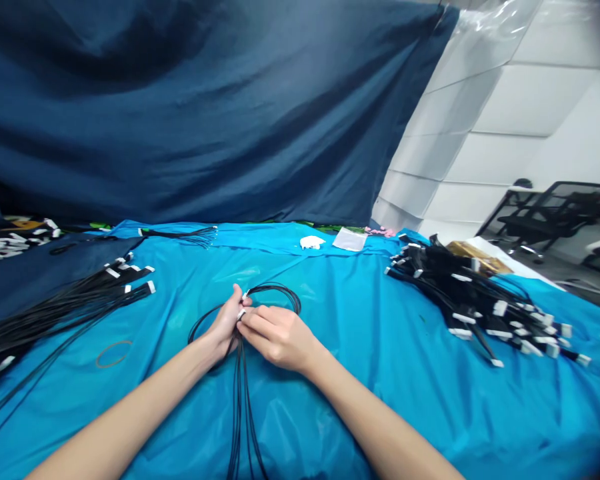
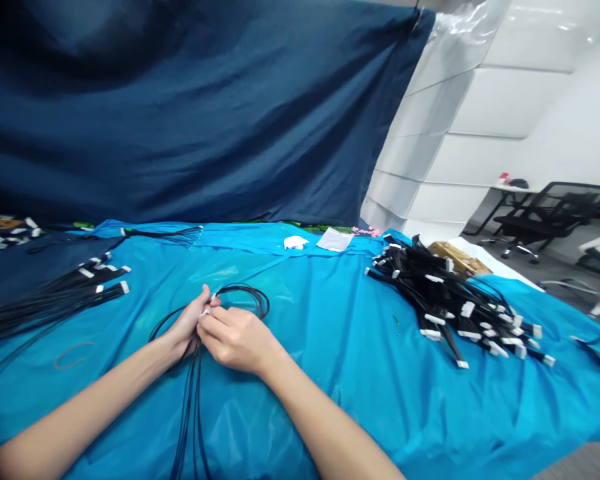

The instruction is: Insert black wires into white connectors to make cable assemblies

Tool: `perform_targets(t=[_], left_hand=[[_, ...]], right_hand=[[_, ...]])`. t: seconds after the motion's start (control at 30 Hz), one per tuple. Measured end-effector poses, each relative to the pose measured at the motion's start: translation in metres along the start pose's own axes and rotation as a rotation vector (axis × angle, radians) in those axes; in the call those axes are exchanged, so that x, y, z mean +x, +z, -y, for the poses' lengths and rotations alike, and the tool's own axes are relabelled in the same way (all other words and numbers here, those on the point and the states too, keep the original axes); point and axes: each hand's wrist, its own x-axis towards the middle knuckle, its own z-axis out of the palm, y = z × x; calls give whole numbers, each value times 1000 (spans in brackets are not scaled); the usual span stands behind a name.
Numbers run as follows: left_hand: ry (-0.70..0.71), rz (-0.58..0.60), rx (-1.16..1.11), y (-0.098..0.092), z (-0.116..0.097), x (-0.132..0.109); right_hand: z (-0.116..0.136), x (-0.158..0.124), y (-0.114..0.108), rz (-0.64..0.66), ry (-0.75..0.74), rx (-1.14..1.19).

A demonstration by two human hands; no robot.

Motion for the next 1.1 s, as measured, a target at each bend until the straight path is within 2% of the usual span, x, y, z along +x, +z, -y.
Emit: perform_targets(t=[0.2,0.37,0.67,0.83,1.1], left_hand=[[-31,-86,55,1,1,2],[-22,-51,73,-1,3,3],[-33,-20,40,9,-1,-11],[-57,-58,51,12,-2,-15],[-69,-68,49,11,0,-13]], right_hand=[[-1,-5,5,23,-28,-15],[-2,-5,4,-35,0,10],[1,-3,-3,-42,115,118],[0,-4,-8,-21,200,217],[0,-4,-6,-77,212,198]])
